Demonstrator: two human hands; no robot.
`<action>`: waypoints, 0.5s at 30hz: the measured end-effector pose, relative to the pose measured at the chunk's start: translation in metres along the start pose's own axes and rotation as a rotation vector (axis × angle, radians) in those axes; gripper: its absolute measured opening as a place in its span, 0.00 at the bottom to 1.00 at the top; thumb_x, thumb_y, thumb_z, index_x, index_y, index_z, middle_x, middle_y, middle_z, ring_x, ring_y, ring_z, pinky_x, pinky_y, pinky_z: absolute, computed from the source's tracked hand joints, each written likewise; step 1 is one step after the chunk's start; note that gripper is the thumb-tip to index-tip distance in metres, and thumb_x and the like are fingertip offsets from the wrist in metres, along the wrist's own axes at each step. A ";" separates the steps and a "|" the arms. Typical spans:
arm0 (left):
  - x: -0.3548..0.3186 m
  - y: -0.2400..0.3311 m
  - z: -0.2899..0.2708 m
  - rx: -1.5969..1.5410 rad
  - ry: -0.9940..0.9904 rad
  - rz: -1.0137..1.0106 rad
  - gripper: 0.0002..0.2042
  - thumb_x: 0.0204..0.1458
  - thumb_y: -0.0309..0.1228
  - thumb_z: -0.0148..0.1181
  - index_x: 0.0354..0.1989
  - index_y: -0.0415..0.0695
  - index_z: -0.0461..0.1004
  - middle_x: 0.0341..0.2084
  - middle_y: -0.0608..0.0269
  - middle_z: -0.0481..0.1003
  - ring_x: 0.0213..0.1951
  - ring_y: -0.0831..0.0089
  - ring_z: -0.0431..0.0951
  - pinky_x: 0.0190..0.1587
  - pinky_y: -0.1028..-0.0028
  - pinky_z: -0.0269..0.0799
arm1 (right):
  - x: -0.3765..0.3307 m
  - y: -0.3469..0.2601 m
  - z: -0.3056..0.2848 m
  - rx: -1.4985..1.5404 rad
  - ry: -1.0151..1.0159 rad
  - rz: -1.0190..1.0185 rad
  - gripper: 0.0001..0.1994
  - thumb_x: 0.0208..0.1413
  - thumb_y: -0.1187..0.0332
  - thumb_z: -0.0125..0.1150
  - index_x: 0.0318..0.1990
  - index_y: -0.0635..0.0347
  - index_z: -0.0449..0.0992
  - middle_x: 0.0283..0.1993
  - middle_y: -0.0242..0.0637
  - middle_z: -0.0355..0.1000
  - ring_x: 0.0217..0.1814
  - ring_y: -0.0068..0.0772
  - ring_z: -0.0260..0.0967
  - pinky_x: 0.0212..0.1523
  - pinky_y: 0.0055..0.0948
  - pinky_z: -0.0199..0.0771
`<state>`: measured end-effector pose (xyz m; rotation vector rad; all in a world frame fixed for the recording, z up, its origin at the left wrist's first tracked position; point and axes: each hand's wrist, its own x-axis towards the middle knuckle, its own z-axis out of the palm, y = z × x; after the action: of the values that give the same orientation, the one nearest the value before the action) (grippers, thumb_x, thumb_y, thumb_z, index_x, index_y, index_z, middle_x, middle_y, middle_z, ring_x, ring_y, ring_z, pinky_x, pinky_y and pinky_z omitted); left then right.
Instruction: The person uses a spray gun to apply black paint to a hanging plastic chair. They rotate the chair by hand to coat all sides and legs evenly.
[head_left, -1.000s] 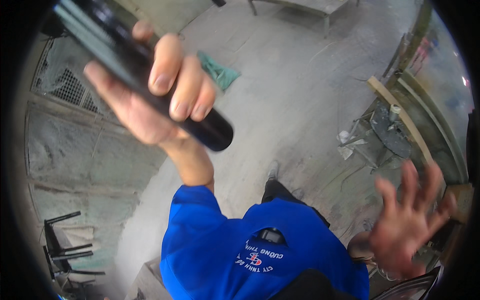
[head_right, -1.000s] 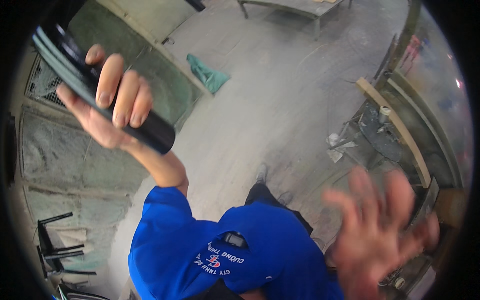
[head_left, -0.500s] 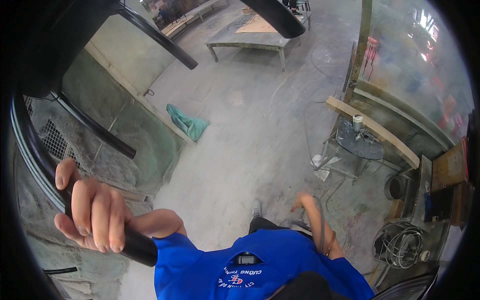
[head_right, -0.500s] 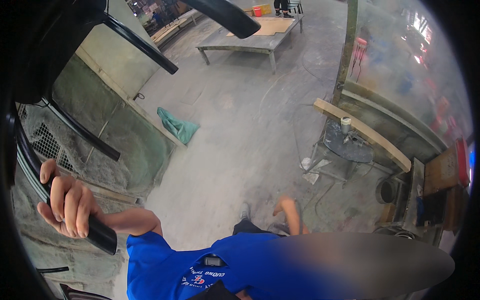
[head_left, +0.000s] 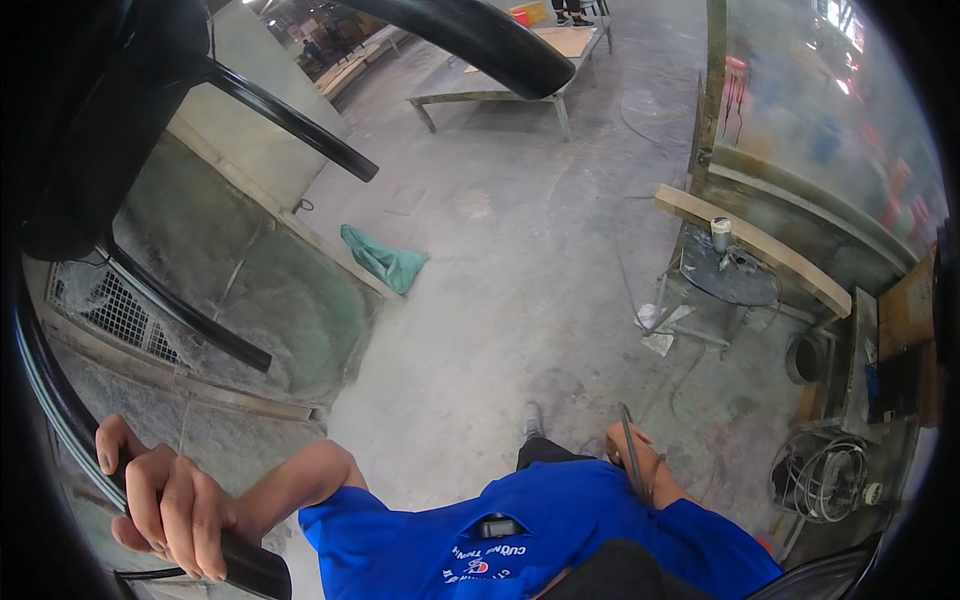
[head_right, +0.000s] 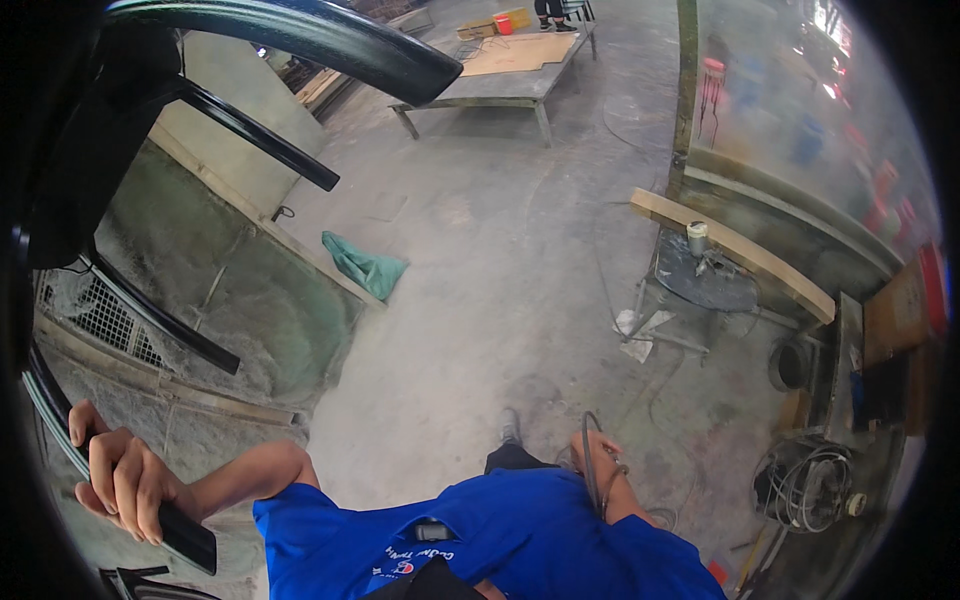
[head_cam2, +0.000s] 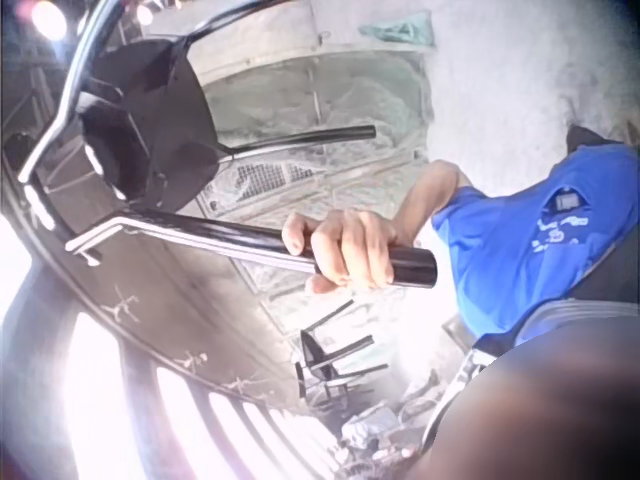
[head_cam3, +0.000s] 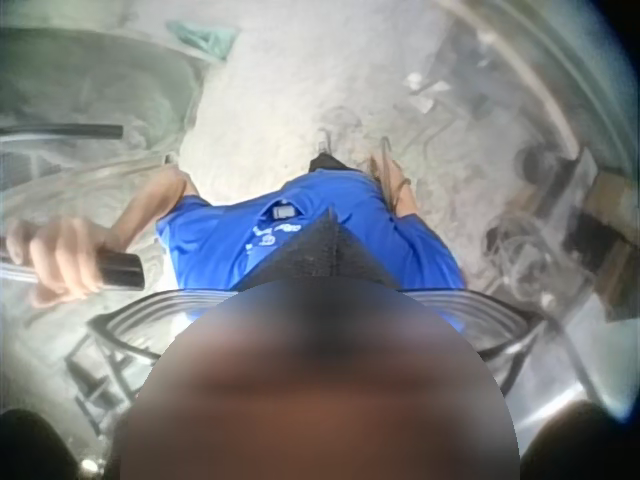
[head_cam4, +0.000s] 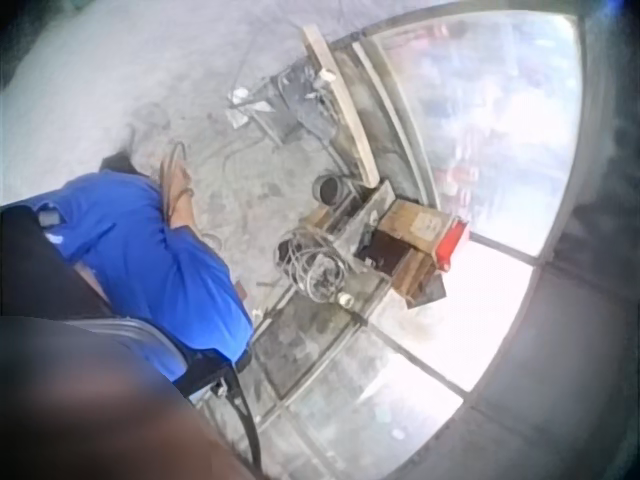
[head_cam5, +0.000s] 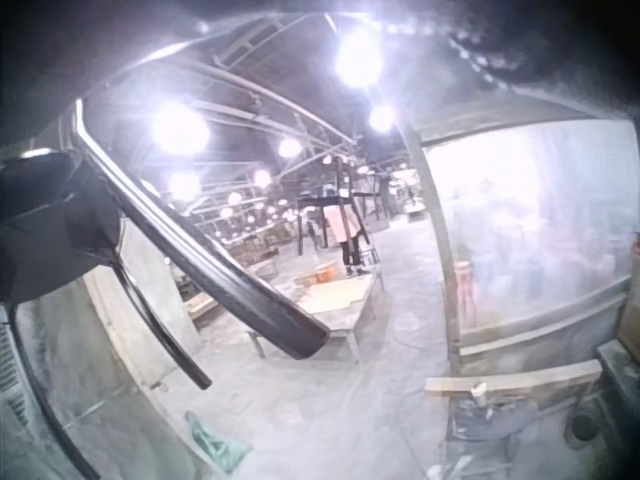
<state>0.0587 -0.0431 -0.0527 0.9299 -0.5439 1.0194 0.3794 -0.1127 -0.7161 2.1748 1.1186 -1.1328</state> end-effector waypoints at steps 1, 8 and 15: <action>0.001 0.000 0.003 0.020 0.015 -0.006 0.21 0.60 0.18 0.55 0.51 0.44 0.48 0.21 0.56 0.67 0.10 0.66 0.71 0.08 0.66 0.75 | 0.001 0.000 0.000 0.000 0.036 0.018 0.36 0.52 0.56 0.74 0.67 0.58 0.69 0.59 0.50 0.76 0.55 0.54 0.78 0.54 0.56 0.81; -0.004 0.015 0.019 0.011 0.052 -0.080 0.22 0.55 0.15 0.54 0.50 0.44 0.48 0.22 0.53 0.67 0.10 0.62 0.70 0.08 0.62 0.74 | -0.003 0.001 0.017 -0.144 0.250 0.034 0.34 0.54 0.57 0.72 0.67 0.58 0.69 0.58 0.49 0.77 0.53 0.54 0.79 0.52 0.56 0.81; -0.005 0.032 0.048 -0.183 0.046 -0.084 0.09 0.63 0.29 0.35 0.51 0.50 0.52 0.19 0.50 0.65 0.09 0.61 0.66 0.08 0.60 0.68 | 0.009 0.023 0.037 -0.216 0.462 0.097 0.33 0.56 0.57 0.71 0.67 0.58 0.69 0.56 0.47 0.77 0.51 0.54 0.80 0.51 0.57 0.81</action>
<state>0.0293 -0.0802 -0.0191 0.7596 -0.5451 0.8972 0.3841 -0.1473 -0.7438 2.3446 1.2345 -0.4482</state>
